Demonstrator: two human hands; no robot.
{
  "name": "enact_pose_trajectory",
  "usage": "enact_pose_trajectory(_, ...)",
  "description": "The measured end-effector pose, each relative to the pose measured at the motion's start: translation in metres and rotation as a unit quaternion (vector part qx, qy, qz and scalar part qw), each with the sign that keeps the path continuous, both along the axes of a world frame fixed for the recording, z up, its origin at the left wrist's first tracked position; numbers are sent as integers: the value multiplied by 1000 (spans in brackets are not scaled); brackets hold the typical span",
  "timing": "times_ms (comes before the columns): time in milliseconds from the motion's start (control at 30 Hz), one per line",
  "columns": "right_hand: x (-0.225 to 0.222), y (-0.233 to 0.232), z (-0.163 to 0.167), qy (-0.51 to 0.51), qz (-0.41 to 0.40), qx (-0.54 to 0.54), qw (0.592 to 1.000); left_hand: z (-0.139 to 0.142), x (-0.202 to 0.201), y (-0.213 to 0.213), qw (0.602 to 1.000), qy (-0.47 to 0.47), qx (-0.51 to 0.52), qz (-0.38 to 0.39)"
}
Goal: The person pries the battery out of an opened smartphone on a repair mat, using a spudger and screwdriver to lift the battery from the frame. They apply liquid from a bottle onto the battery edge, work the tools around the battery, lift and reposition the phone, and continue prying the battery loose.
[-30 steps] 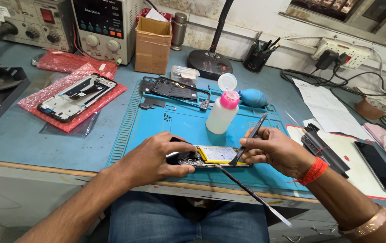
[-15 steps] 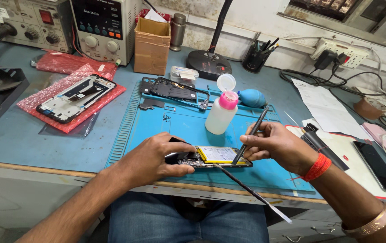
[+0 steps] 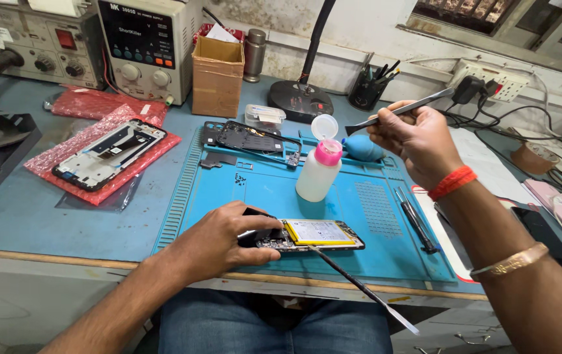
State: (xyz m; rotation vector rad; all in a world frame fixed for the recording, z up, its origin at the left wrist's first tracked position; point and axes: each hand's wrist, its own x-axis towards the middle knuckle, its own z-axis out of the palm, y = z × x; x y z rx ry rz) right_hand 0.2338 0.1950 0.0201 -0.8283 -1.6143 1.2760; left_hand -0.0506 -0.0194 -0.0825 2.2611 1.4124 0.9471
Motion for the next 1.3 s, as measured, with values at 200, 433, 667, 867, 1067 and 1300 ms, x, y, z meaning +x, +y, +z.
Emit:
enact_pose_trajectory(200, -13, 13, -20, -25, -19, -11, 999, -1, 0, 0, 1000, 10, -4, 6)
enact_pose_trajectory(433, -10, 29, -34, 0, 14, -130, 991, 0, 0, -1, 1000, 3, 3, 4)
enact_pose_trajectory(667, 0, 28, -41, 68, 51, -266, 960, 2, -1, -2, 1000, -6, 0, 2)
enact_pose_trajectory(867, 15, -16, -48, 10, 115, -235, 965, 0, -3, -3, 1000, -9, 5, 3)
enact_pose_trajectory(1067, 10, -66, -63, -74, 126, -248, 958, -1, -6, -2, 1000, 10, -16, 13)
enact_pose_trajectory(1300, -4, -79, -65, -114, 111, -246, 956, 1, -6, -3, 999, 24, -36, 26)
